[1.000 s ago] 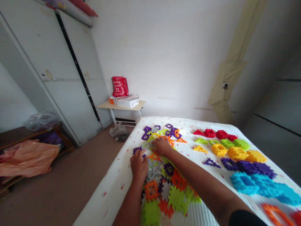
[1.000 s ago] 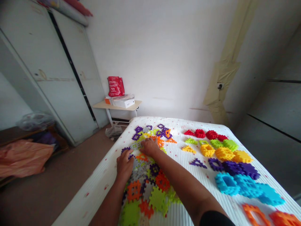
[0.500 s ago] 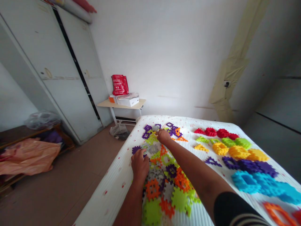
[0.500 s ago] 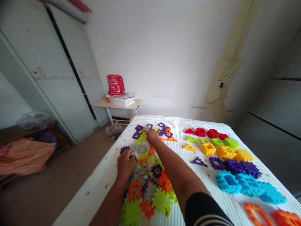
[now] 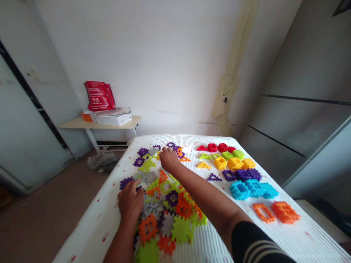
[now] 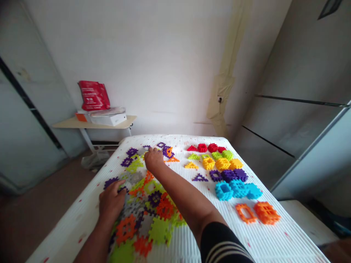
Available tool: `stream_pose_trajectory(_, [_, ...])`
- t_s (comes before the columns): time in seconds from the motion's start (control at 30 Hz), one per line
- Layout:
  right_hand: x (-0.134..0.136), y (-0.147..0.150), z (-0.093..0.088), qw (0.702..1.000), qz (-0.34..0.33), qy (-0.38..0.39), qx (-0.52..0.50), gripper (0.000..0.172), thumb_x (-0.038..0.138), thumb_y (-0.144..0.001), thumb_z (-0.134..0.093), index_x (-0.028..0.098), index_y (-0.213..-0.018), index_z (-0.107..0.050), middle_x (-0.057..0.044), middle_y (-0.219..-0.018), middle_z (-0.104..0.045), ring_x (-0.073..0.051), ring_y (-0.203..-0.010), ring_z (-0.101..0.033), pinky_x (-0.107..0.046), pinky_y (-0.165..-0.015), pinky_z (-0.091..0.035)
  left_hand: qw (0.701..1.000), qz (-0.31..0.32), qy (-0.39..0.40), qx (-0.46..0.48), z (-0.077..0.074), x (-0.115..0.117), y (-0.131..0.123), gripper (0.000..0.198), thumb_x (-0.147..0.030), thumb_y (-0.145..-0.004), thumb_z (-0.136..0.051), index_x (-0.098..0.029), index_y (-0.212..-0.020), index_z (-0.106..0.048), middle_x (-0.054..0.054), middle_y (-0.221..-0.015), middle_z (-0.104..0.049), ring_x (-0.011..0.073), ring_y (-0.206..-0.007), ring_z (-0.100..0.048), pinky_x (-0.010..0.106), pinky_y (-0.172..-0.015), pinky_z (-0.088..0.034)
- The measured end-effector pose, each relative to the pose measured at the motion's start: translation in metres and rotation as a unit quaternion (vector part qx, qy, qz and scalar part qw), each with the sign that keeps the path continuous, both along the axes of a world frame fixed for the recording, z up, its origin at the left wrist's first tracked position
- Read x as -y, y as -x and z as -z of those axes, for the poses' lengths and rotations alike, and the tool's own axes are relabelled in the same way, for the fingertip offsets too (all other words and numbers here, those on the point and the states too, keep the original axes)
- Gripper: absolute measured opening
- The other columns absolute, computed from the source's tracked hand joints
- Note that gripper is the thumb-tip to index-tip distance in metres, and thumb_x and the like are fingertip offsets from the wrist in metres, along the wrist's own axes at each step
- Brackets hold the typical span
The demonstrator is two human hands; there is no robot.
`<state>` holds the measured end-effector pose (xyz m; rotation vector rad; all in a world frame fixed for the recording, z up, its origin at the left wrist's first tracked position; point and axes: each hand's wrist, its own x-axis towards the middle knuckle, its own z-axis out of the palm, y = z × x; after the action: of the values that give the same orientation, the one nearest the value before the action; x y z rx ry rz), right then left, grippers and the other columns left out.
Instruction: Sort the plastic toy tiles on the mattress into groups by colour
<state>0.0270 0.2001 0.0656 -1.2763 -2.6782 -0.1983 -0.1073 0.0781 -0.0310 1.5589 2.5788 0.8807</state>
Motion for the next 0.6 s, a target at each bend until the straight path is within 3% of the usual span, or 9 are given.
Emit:
stream_pose_trajectory(0.17, [0.051, -0.073, 0.000, 0.999, -0.024, -0.013, -0.038, 0.022, 0.014, -0.088, -0.044, 0.016, -0.101, -0.061, -0.012, -0.128, -0.049, -0.022, -0.108, -0.051, -0.034, -0.089, -0.045, 1.000, 0.001, 0.004, 0.001, 0.000, -0.002, 0.002, 0.034, -0.021, -0.080, -0.043, -0.018, -0.108, -0.062, 0.009, -0.120, -0.060, 0.0243, -0.117, -0.051, 0.038, -0.103, -0.035])
stream_pose_trajectory(0.27, [0.063, -0.122, 0.003, 0.996, -0.025, 0.001, -0.085, 0.020, 0.009, -0.084, -0.047, 0.013, -0.097, -0.062, -0.015, -0.134, -0.044, -0.021, -0.110, -0.053, -0.031, -0.092, -0.043, 1.000, 0.009, -0.004, -0.003, 0.000, -0.003, 0.004, 0.034, -0.021, -0.079, -0.043, -0.017, -0.106, -0.063, 0.010, -0.118, -0.061, 0.0247, -0.115, -0.053, 0.038, -0.103, -0.036])
stream_pose_trajectory(0.43, [0.038, -0.201, -0.010, 0.998, 0.031, 0.034, -0.046, 0.021, 0.009, -0.081, -0.053, 0.016, -0.097, -0.065, -0.009, -0.112, -0.061, -0.018, -0.099, -0.059, -0.027, -0.086, -0.045, 1.000, 0.018, -0.007, 0.000, 0.000, -0.003, 0.007, 0.035, -0.022, -0.078, -0.042, -0.017, -0.106, -0.064, 0.011, -0.116, -0.063, 0.0253, -0.112, -0.055, 0.038, -0.102, -0.038])
stream_pose_trajectory(0.6, [-0.004, -0.264, -0.019, 0.993, 0.112, 0.042, 0.008, 0.024, 0.008, -0.079, -0.054, 0.015, -0.098, -0.067, -0.010, -0.103, -0.066, -0.022, -0.098, -0.060, -0.029, -0.084, -0.045, 1.000, 0.020, -0.005, -0.002, 0.001, -0.004, 0.008, 0.036, -0.024, -0.078, -0.041, -0.015, -0.105, -0.064, 0.012, -0.115, -0.063, 0.0272, -0.112, -0.055, 0.040, -0.101, -0.038])
